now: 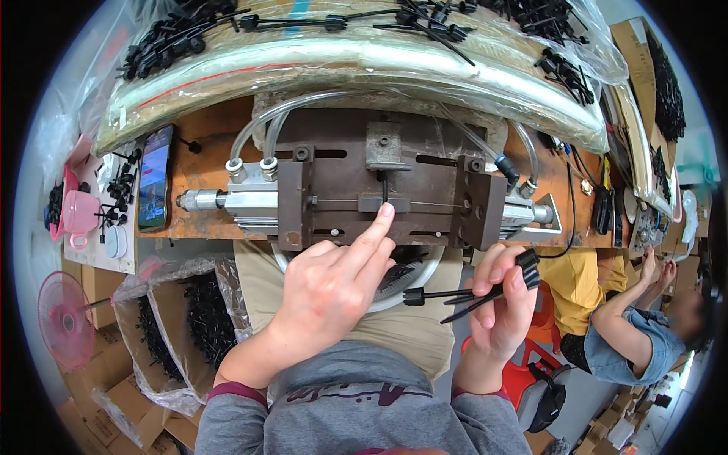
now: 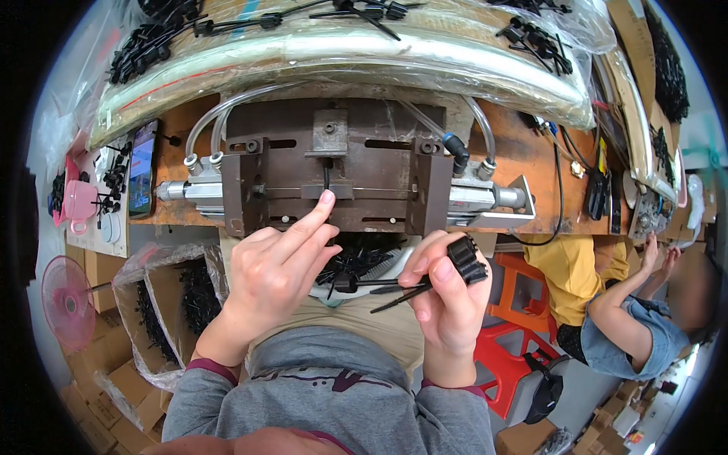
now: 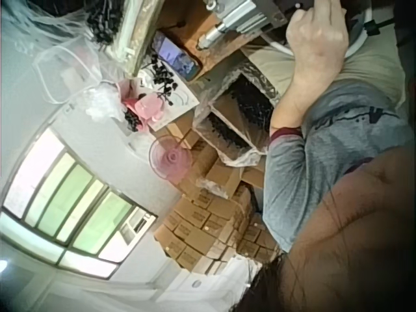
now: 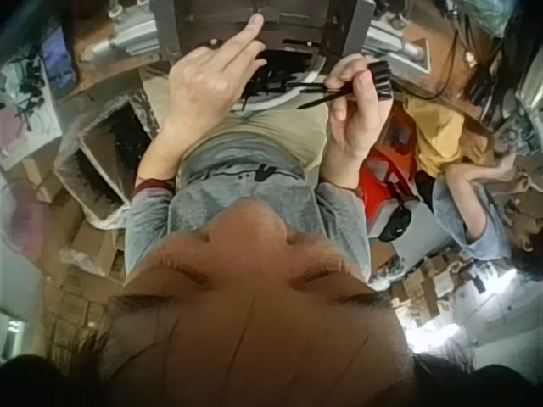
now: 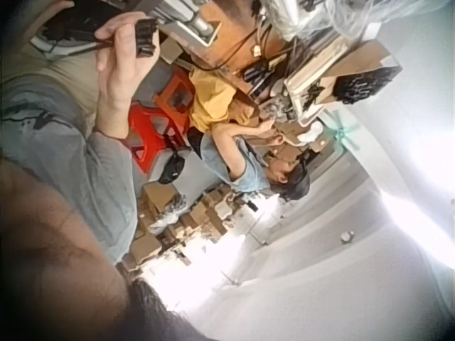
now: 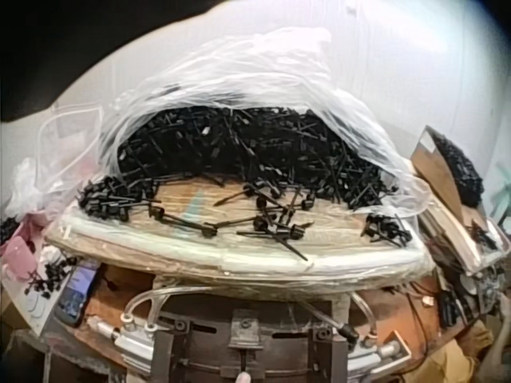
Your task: The recorder is using a specialized pneumatic press or jig to assemble or secure small black plastic components with wires.
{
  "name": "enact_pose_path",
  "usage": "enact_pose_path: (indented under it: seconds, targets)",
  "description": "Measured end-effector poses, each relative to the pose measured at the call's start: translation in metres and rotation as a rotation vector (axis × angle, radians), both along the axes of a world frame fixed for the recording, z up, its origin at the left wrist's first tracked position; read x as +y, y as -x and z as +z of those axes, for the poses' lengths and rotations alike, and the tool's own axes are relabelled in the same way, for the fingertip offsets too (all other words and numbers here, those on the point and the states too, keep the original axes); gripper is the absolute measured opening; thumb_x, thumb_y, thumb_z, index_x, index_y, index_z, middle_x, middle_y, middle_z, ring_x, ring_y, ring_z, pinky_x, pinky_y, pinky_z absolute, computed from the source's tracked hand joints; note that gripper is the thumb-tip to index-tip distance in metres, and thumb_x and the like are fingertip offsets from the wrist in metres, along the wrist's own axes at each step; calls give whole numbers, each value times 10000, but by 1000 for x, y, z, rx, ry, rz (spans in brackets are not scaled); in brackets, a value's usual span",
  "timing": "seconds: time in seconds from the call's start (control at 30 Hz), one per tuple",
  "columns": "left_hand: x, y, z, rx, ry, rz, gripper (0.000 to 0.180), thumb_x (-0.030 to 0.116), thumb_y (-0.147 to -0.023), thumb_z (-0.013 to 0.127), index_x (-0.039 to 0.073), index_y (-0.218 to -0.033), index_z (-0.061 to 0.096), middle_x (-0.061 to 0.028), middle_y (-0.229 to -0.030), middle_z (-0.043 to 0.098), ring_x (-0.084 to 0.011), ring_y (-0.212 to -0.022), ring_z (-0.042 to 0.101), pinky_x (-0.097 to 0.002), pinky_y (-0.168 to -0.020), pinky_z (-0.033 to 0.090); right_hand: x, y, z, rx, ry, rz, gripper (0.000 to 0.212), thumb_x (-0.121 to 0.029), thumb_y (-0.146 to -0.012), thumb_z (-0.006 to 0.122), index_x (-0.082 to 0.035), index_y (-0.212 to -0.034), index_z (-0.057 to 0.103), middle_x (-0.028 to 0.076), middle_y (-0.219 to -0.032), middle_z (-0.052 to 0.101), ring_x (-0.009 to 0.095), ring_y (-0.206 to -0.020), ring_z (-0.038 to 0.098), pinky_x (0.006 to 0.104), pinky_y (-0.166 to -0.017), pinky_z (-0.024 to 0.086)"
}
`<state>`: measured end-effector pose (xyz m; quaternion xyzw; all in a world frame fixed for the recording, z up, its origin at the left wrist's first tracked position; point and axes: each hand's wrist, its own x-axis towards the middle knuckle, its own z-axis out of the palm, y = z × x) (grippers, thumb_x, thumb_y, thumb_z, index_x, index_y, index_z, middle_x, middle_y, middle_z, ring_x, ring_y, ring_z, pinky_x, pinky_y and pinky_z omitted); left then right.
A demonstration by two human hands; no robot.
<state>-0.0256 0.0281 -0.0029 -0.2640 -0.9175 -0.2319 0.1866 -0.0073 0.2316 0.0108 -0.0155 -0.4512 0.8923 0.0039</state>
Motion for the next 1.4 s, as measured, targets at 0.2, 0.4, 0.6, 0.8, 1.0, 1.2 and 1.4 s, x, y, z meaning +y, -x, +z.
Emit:
enact_pose_path:
  seconds: [0.2, 0.4, 0.6, 0.8, 1.0, 1.2, 1.4]
  targets:
    - [0, 0, 3, -36, 2, 2, 260, 126, -678, 793, 42, -903, 693, -98, -1178, 671, -154, -577, 579, -249, -545, 454, 5, 4, -2, -6, 129, 29, 241, -195, -956, 564, 23, -862, 524, 145, -789, 572, 48, -435, 375, 152, -398, 323]
    - [0, -11, 18, -340, -528, -250, 419, 109, -666, 827, 0, -1047, 688, -155, -1126, 682, -218, -835, 693, -299, -724, 552, 1, 2, -6, -69, 147, 111, 235, -207, -968, 549, 12, -882, 544, 134, -821, 598, 35, -437, 404, 158, -404, 327]
    - [-15, -23, 25, -502, -742, -427, 278, 91, -636, 858, 16, -875, 738, -131, -904, 720, -215, -759, 710, -271, -650, 563, -1, 4, -3, -13, 130, 52, 244, -198, -979, 534, 29, -895, 555, 166, -885, 602, 46, -459, 423, 159, -408, 352]
    - [-12, -24, 13, -216, -530, -144, 290, 40, -683, 806, -5, -954, 714, -152, -1037, 674, -211, -760, 676, -305, -643, 565, 3, 3, -4, 175, -167, -270, 192, -132, -949, 584, 59, -953, 608, 115, -1046, 489, 114, -629, 501, 226, -567, 437]
    - [-2, -9, -14, 12, -129, -21, 281, 40, -670, 766, -5, -938, 694, -149, -1197, 650, -196, -692, 652, -277, -610, 512, -9, -3, 1, 223, -470, -399, 161, -43, -848, 687, 55, -969, 646, 106, -1002, 486, 135, -679, 555, 226, -573, 478]
    - [1, 1, -4, 19, -54, -10, 266, 86, -688, 771, 24, -937, 699, -124, -1201, 656, -158, -631, 627, -256, -567, 475, -10, -8, -7, 416, -908, -567, 204, 21, -765, 749, -11, -943, 655, 120, -983, 563, 171, -785, 593, 232, -625, 508]
    - [1, -3, -2, -34, -16, 20, 260, 87, -694, 770, 30, -938, 699, -107, -1209, 655, -156, -605, 622, -255, -556, 464, -13, -13, -8, 538, -1265, -606, 180, 38, -769, 713, -14, -930, 651, 134, -1006, 544, 158, -780, 583, 249, -622, 504]
